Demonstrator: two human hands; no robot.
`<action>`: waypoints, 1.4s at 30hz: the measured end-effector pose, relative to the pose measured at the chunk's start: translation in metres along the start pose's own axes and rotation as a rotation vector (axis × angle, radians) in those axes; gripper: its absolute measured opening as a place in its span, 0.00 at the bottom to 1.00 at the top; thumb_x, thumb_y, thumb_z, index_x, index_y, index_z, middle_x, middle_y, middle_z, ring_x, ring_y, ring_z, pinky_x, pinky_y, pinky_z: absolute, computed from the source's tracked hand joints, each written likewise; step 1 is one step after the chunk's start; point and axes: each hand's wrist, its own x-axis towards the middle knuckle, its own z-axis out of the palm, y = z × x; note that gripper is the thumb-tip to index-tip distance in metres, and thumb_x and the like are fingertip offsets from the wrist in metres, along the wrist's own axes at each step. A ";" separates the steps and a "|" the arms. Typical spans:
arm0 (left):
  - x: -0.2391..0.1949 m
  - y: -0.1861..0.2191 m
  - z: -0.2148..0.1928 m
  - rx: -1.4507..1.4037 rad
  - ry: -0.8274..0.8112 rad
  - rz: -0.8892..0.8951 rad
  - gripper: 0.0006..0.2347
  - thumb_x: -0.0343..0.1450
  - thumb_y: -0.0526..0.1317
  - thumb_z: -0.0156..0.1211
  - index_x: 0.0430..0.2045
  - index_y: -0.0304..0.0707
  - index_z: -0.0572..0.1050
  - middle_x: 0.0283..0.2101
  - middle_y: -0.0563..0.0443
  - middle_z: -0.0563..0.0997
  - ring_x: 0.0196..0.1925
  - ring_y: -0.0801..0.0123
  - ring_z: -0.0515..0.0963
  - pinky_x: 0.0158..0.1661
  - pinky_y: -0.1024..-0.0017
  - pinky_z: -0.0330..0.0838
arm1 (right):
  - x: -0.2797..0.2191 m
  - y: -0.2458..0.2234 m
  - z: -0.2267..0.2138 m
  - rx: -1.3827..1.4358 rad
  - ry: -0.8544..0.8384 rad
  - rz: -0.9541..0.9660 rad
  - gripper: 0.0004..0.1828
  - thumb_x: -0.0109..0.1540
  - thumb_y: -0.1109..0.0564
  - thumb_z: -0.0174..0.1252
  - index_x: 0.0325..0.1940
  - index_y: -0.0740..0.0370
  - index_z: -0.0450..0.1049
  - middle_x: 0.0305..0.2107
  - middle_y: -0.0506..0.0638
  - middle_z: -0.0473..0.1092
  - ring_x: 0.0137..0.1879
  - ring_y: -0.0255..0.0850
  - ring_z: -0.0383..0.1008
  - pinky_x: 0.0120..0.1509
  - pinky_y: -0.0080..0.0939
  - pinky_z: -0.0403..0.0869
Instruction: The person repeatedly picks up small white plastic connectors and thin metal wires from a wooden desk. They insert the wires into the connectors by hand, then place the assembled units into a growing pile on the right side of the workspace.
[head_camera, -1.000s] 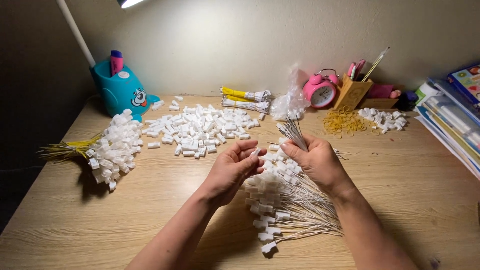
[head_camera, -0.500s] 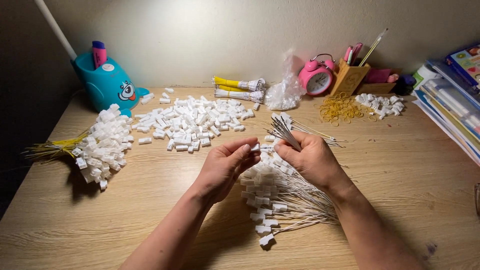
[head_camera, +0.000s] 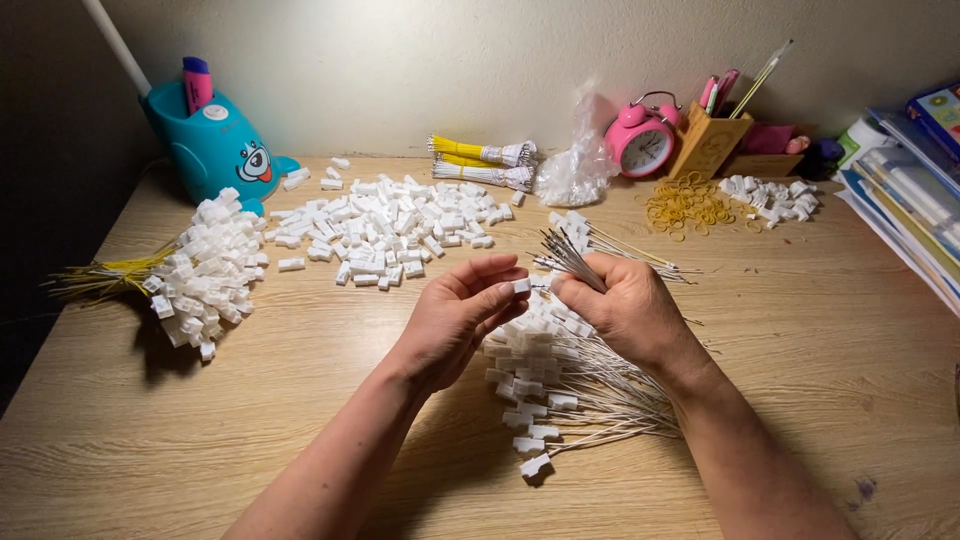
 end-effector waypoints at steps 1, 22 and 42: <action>0.001 -0.001 -0.001 0.001 -0.001 -0.002 0.15 0.66 0.27 0.62 0.47 0.29 0.75 0.42 0.38 0.81 0.41 0.58 0.82 0.47 0.59 0.79 | 0.001 0.001 0.000 0.001 0.001 0.001 0.06 0.54 0.59 0.63 0.21 0.57 0.75 0.13 0.41 0.61 0.25 0.32 0.58 0.31 0.29 0.59; -0.004 -0.001 0.006 0.025 0.002 -0.032 0.17 0.63 0.28 0.66 0.47 0.30 0.74 0.42 0.34 0.81 0.39 0.56 0.83 0.44 0.60 0.80 | -0.003 -0.002 0.002 0.057 -0.030 -0.020 0.06 0.55 0.60 0.64 0.23 0.58 0.77 0.12 0.40 0.62 0.23 0.29 0.57 0.30 0.26 0.59; -0.003 -0.017 0.000 0.018 -0.071 0.034 0.15 0.65 0.28 0.65 0.45 0.30 0.75 0.41 0.36 0.81 0.38 0.60 0.83 0.42 0.62 0.81 | -0.013 -0.022 0.011 0.066 -0.091 0.022 0.06 0.57 0.63 0.62 0.24 0.62 0.77 0.14 0.43 0.60 0.26 0.32 0.56 0.32 0.29 0.57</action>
